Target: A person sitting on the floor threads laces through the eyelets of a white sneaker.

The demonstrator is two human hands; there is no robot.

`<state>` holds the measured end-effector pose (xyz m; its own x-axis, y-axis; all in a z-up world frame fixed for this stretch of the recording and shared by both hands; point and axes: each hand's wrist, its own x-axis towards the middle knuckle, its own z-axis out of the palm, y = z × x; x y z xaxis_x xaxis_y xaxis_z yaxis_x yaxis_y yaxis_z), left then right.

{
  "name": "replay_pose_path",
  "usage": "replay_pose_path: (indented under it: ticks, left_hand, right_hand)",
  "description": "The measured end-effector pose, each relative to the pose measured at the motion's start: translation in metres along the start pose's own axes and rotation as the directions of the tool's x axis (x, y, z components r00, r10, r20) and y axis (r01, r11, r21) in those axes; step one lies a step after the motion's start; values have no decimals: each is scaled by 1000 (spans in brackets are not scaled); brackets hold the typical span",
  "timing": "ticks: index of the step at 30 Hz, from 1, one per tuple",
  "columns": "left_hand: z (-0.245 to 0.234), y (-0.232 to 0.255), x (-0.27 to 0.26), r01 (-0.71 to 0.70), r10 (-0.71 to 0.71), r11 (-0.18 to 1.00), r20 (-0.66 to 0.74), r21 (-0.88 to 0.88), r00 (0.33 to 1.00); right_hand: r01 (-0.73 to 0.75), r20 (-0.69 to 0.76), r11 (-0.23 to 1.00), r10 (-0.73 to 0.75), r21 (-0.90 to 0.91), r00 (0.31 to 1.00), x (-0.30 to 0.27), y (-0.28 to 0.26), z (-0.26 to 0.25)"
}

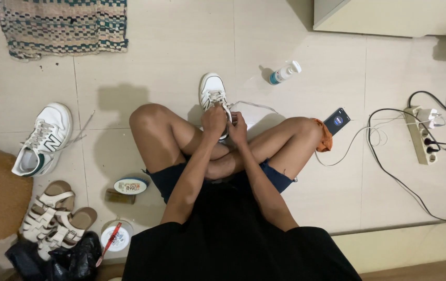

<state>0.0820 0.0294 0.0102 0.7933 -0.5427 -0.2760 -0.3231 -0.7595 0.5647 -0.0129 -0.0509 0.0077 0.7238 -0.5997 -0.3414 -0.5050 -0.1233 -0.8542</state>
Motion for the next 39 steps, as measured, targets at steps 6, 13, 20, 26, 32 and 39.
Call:
replay_pose_path:
  ticks: [6, 13, 20, 26, 32, 39]
  left_hand:
    - [2, -4, 3, 67, -68, 998, 53, 20, 996]
    - [-22, 26, -7, 121, -120, 993, 175, 6, 977]
    - [-19, 16, -7, 194, -181, 977, 133, -90, 974]
    - [-15, 6, -2, 257, -247, 958, 91, -129, 965]
    - [-14, 8, 3, 261, -252, 961, 99, -93, 963]
    - [-31, 26, -10, 236, -203, 945, 158, -227, 966]
  right_hand:
    - [42, -39, 999, -41, 25, 998, 8, 17, 8]
    - [166, -73, 986, -168, -34, 983, -11, -11, 7]
    - [197, -66, 980, -197, -5, 978, -15, -11, 13]
    - [173, -91, 985, -171, 16, 981, -4, -2, 15]
    - [142, -75, 990, -142, 5, 987, -2, 1, 16]
    - [121, -61, 992, -120, 19, 991, -6, -1, 13]
